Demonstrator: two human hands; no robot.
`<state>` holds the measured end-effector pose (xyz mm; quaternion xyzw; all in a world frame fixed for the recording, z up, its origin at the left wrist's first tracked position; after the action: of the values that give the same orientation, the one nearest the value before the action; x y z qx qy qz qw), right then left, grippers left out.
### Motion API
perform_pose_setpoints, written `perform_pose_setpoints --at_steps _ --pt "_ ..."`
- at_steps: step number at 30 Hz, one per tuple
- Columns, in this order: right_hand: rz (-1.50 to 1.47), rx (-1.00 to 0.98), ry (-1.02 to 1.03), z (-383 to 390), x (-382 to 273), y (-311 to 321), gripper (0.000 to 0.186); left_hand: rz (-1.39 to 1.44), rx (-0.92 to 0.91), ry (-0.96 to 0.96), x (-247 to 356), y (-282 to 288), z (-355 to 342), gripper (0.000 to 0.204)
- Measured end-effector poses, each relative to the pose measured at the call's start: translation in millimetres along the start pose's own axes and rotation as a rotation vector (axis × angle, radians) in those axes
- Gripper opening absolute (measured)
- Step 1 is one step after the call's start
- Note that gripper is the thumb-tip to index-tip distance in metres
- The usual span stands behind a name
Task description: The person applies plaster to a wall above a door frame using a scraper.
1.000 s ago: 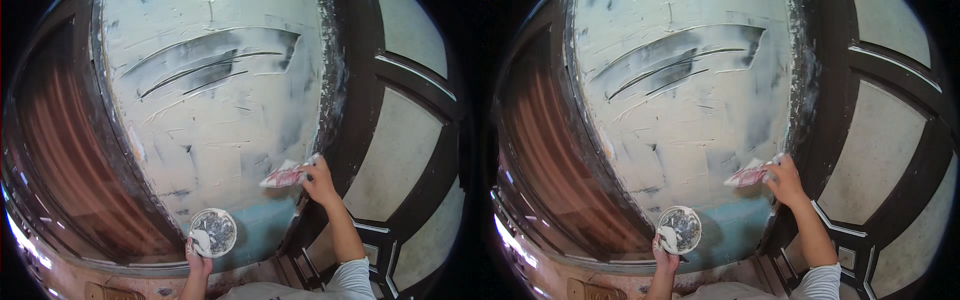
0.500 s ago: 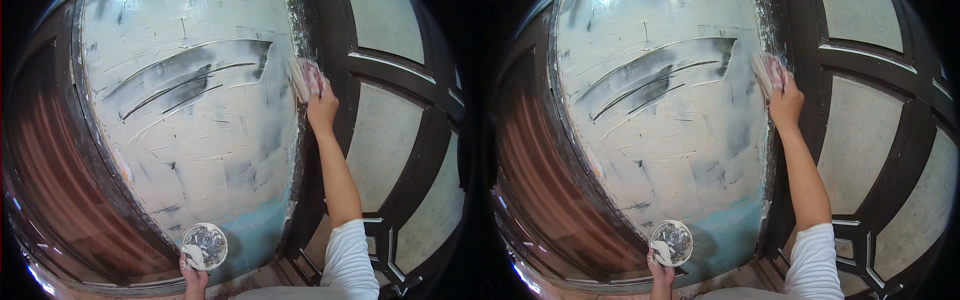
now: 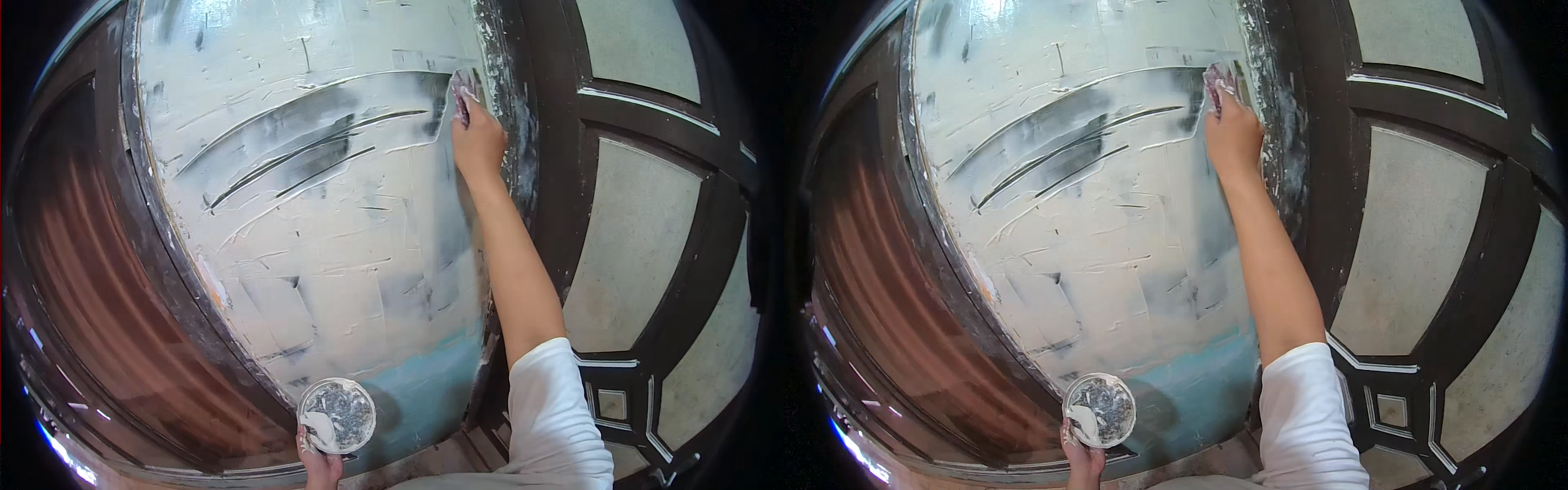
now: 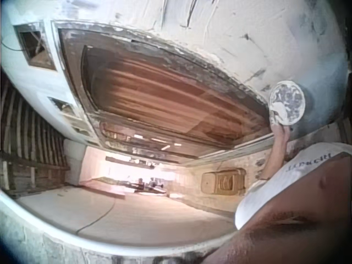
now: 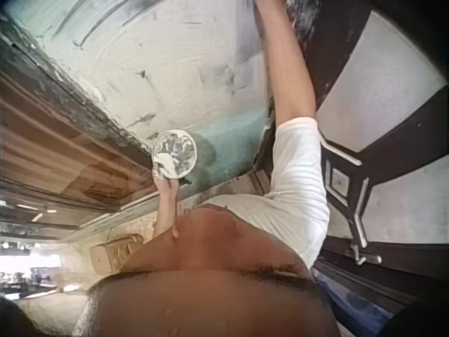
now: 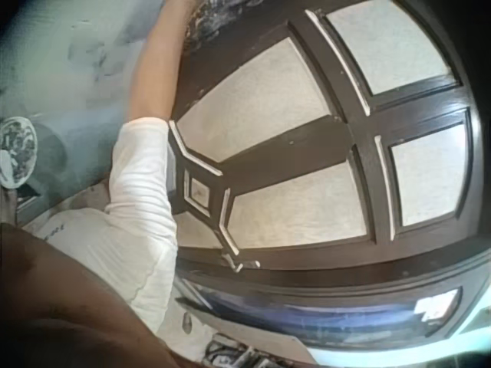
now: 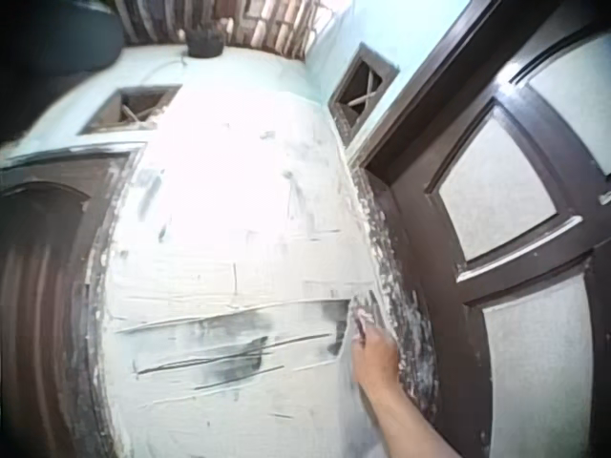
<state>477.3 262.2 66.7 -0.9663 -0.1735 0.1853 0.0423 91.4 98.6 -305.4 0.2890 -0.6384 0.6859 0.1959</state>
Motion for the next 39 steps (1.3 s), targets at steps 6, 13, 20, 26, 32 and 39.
perform_pose_setpoints --at_steps 6,13,20,26,32,39 --pt "0.026 -0.069 0.072 31.2 -65.0 -24.0 0.039 -0.018 0.027 -0.01 12.5 18.4 -0.1 0.038" --pt "-0.133 -0.024 0.154 77.1 -161.6 -44.9 0.041 -0.031 0.049 -0.03 35.2 44.8 -2.6 0.038" --pt "-0.269 -0.067 0.137 117.1 -252.1 -55.2 0.043 -0.041 0.017 -0.041 61.7 80.2 -2.1 0.04" --pt "-0.429 -0.173 0.153 146.7 -312.0 -61.9 0.05 0.019 0.078 -0.067 84.0 91.4 4.4 0.041" --pt "-0.507 -0.24 0.175 160.4 -340.5 -63.3 0.049 0.045 0.061 -0.093 94.6 94.0 12.0 0.041" --pt "-0.631 -0.129 0.156 158.0 -334.0 -61.1 0.043 0.039 0.063 -0.11 108.7 84.0 13.8 0.04"
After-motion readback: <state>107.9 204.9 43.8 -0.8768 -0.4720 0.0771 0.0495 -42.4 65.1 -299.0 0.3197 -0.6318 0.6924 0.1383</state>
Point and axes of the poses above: each hand's wrist, its own z-axis away from the middle knuckle, its own y-axis out of the back of the hand, x = y × z, the point moved 1 cm from there along -z, towards the middle knuckle, and after that the axes turned 4 degrees about -z, right-handed, at the moved point
